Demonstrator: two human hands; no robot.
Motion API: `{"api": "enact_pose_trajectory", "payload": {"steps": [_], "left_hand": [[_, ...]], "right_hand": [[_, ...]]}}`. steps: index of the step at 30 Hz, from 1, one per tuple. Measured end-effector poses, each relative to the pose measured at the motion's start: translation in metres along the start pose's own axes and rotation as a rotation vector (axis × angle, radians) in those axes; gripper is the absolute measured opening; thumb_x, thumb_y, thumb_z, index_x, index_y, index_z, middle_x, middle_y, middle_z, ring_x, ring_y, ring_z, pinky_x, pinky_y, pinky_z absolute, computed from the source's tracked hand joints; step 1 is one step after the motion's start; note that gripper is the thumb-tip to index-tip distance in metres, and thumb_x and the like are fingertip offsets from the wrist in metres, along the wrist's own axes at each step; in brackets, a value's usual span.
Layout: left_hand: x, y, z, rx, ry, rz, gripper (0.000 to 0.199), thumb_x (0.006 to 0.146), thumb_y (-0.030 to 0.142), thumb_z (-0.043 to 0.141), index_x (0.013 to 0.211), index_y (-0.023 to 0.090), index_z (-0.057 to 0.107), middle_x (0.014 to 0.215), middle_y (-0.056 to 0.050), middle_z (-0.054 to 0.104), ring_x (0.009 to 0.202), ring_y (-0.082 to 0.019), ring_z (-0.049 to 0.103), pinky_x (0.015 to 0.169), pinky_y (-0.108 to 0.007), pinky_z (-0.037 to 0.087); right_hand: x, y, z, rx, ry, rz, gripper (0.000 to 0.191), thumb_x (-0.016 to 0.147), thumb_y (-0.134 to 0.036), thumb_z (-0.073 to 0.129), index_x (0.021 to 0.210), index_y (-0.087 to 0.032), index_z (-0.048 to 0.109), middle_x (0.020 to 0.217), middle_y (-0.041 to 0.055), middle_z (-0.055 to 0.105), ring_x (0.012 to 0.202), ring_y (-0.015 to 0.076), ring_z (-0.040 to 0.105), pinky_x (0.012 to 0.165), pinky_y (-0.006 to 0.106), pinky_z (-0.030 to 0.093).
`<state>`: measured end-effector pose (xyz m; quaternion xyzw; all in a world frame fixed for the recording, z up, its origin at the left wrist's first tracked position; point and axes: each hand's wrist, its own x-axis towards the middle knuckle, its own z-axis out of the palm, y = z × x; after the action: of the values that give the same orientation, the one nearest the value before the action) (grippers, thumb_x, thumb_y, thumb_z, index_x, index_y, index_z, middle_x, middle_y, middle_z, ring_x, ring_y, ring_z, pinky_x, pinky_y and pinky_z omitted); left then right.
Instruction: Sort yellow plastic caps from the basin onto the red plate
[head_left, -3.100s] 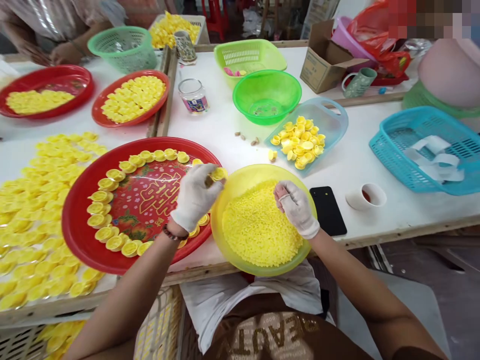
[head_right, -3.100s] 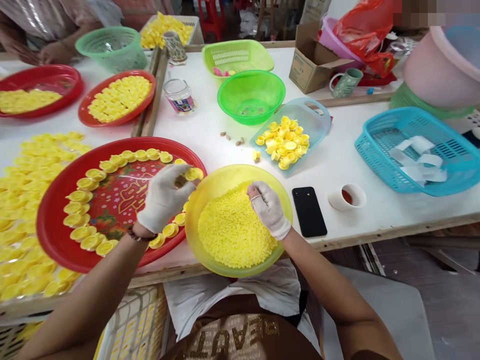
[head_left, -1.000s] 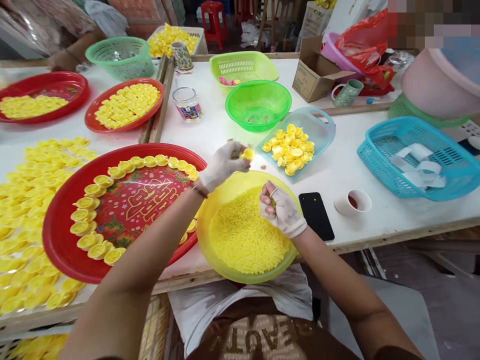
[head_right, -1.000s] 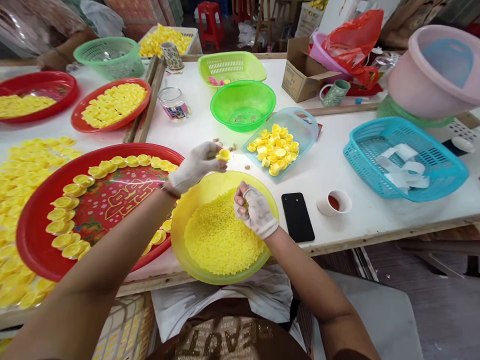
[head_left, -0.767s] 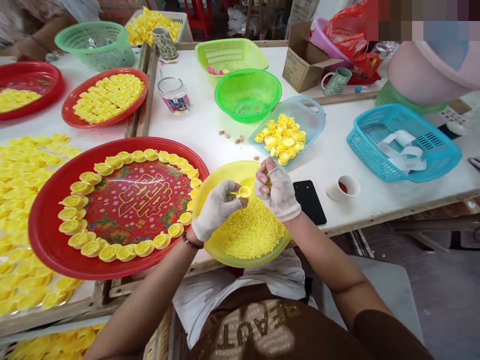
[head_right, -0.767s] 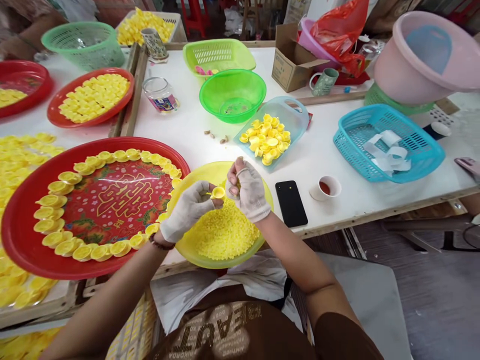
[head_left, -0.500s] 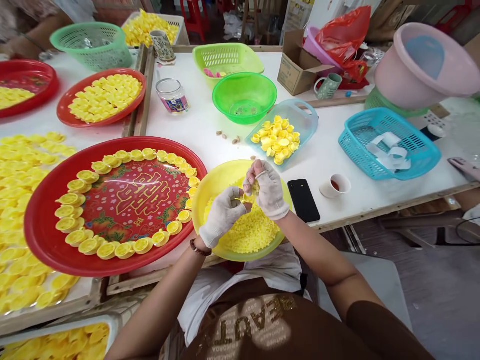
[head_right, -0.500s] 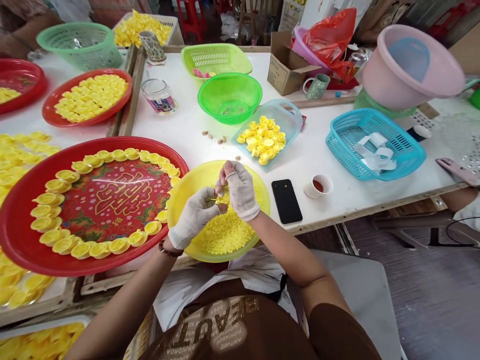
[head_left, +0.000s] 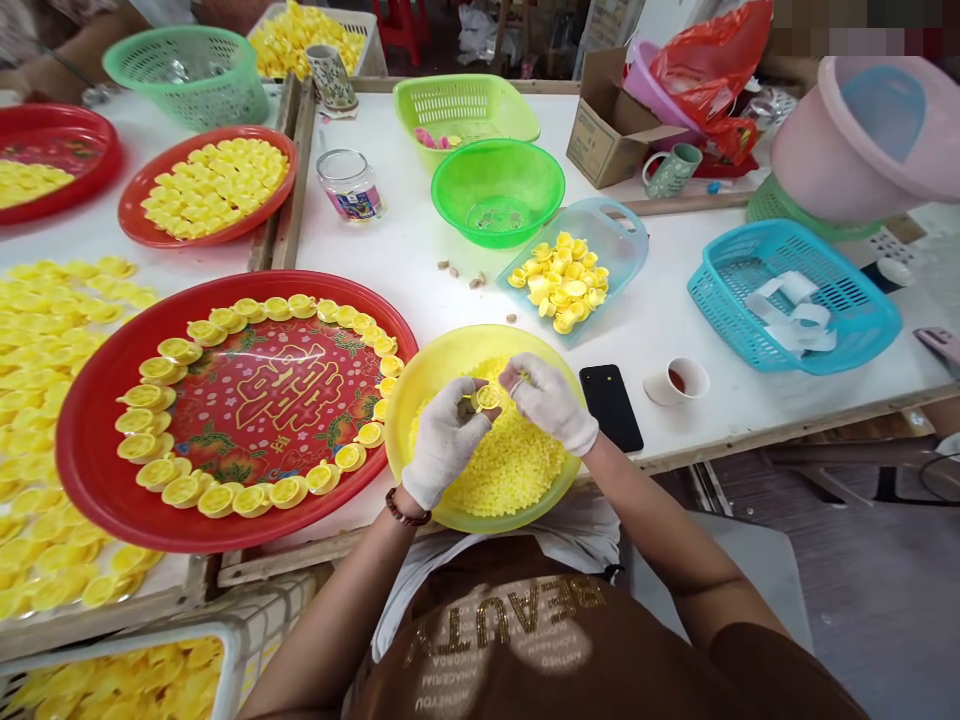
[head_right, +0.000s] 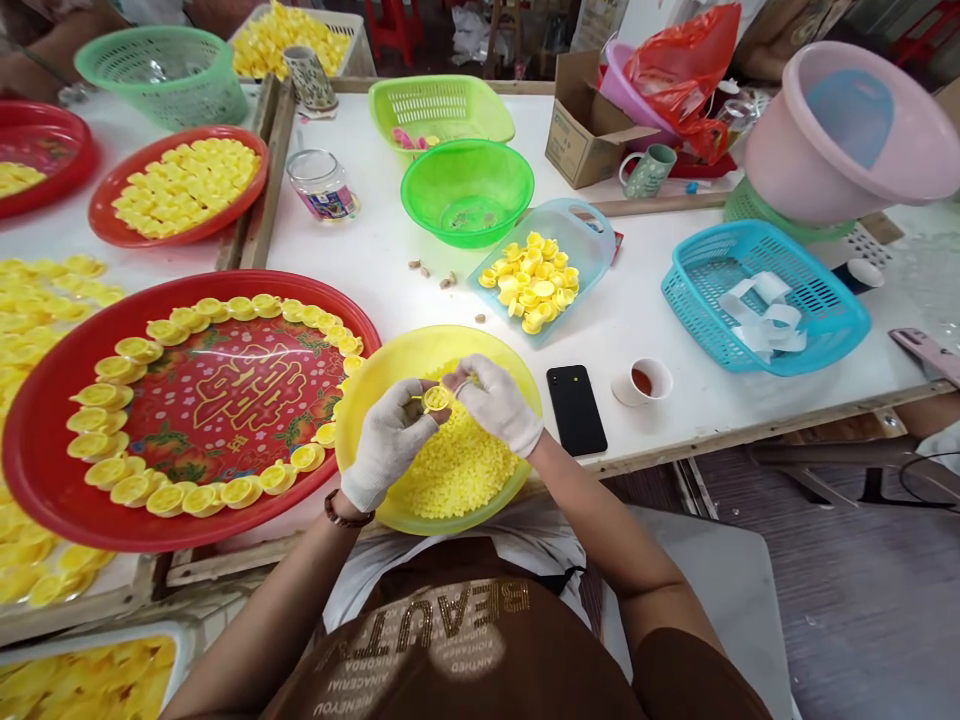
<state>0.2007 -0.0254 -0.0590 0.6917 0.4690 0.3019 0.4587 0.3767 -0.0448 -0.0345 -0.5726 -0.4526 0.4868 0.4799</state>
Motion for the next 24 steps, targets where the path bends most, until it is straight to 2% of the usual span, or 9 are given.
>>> {"api": "enact_pose_trajectory", "payload": {"steps": [3, 5, 8, 10, 12, 15, 19, 21, 24], "left_hand": [[-0.001, 0.002, 0.003, 0.222, 0.113, 0.173, 0.021, 0.083, 0.02, 0.066, 0.104, 0.022, 0.066, 0.106, -0.006, 0.07, 0.097, -0.021, 0.068, 0.088, -0.034, 0.056], [-0.002, 0.003, 0.004, 0.322, 0.139, 0.268, 0.024, 0.082, 0.014, 0.063, 0.104, 0.022, 0.068, 0.115, -0.009, 0.068, 0.107, -0.024, 0.067, 0.095, -0.037, 0.055], [-0.005, 0.005, 0.001, 0.347, 0.111, 0.321, 0.028, 0.085, 0.012, 0.062, 0.11, 0.021, 0.068, 0.113, -0.008, 0.069, 0.104, -0.022, 0.068, 0.092, -0.035, 0.057], [-0.007, 0.005, -0.003, 0.31, 0.084, 0.314, 0.023, 0.087, 0.016, 0.063, 0.11, 0.021, 0.068, 0.111, -0.008, 0.069, 0.097, -0.021, 0.069, 0.088, -0.034, 0.057], [-0.01, 0.005, -0.008, 0.266, 0.071, 0.283, 0.02, 0.088, 0.021, 0.067, 0.108, 0.021, 0.067, 0.107, -0.007, 0.07, 0.089, -0.019, 0.068, 0.083, -0.033, 0.057], [-0.013, 0.003, -0.013, 0.23, 0.087, 0.236, 0.022, 0.086, 0.022, 0.068, 0.109, 0.021, 0.065, 0.104, -0.006, 0.07, 0.085, -0.018, 0.067, 0.08, -0.033, 0.058], [-0.016, 0.001, -0.014, 0.287, 0.117, 0.274, 0.019, 0.085, 0.016, 0.064, 0.103, 0.021, 0.063, 0.107, -0.007, 0.07, 0.096, -0.021, 0.068, 0.084, -0.034, 0.058], [-0.018, 0.0, -0.014, 0.332, 0.127, 0.299, 0.018, 0.085, 0.014, 0.062, 0.101, 0.021, 0.062, 0.107, -0.008, 0.07, 0.1, -0.023, 0.068, 0.087, -0.035, 0.057], [-0.019, -0.003, -0.016, 0.368, 0.142, 0.278, 0.02, 0.085, 0.016, 0.064, 0.104, 0.022, 0.062, 0.109, -0.008, 0.069, 0.098, -0.022, 0.068, 0.087, -0.035, 0.058]], "right_hand": [[-0.005, 0.012, 0.001, -0.216, -0.042, -0.064, 0.03, 0.079, -0.044, 0.078, 0.087, -0.023, 0.059, 0.087, -0.0005, 0.062, 0.083, 0.0172, 0.057, 0.077, 0.031, 0.047], [-0.006, 0.015, 0.002, -0.232, -0.043, -0.081, 0.03, 0.078, -0.042, 0.078, 0.089, -0.023, 0.059, 0.092, 0.0007, 0.064, 0.088, 0.0186, 0.058, 0.082, 0.033, 0.048], [-0.009, 0.015, 0.001, -0.144, -0.098, -0.02, 0.025, 0.083, -0.042, 0.073, 0.091, -0.024, 0.058, 0.08, -0.0009, 0.061, 0.074, 0.0162, 0.057, 0.067, 0.029, 0.047], [-0.01, 0.012, -0.001, -0.026, -0.171, 0.095, 0.021, 0.088, -0.043, 0.065, 0.092, -0.025, 0.055, 0.067, -0.0044, 0.054, 0.057, 0.013, 0.05, 0.052, 0.025, 0.04], [-0.011, 0.008, -0.005, 0.066, -0.229, 0.171, 0.019, 0.092, -0.043, 0.058, 0.092, -0.025, 0.053, 0.063, -0.0061, 0.051, 0.049, 0.0111, 0.046, 0.045, 0.023, 0.033], [-0.01, 0.004, -0.006, -0.029, -0.196, 0.057, 0.017, 0.092, -0.04, 0.059, 0.091, -0.024, 0.056, 0.073, -0.0035, 0.056, 0.056, 0.0112, 0.051, 0.052, 0.025, 0.04], [-0.005, 0.002, 0.005, -0.326, -0.123, -0.147, 0.021, 0.084, -0.039, 0.074, 0.088, -0.023, 0.062, 0.086, -0.0001, 0.064, 0.075, 0.0149, 0.054, 0.07, 0.028, 0.045], [-0.004, 0.003, 0.009, -0.354, -0.161, -0.138, 0.022, 0.083, -0.039, 0.074, 0.089, -0.022, 0.062, 0.083, -0.0002, 0.064, 0.072, 0.0146, 0.052, 0.068, 0.028, 0.044], [-0.003, 0.002, 0.005, -0.223, -0.29, -0.01, 0.016, 0.093, -0.037, 0.059, 0.096, -0.022, 0.061, 0.081, -0.0004, 0.065, 0.061, 0.0122, 0.053, 0.059, 0.026, 0.043]]}}
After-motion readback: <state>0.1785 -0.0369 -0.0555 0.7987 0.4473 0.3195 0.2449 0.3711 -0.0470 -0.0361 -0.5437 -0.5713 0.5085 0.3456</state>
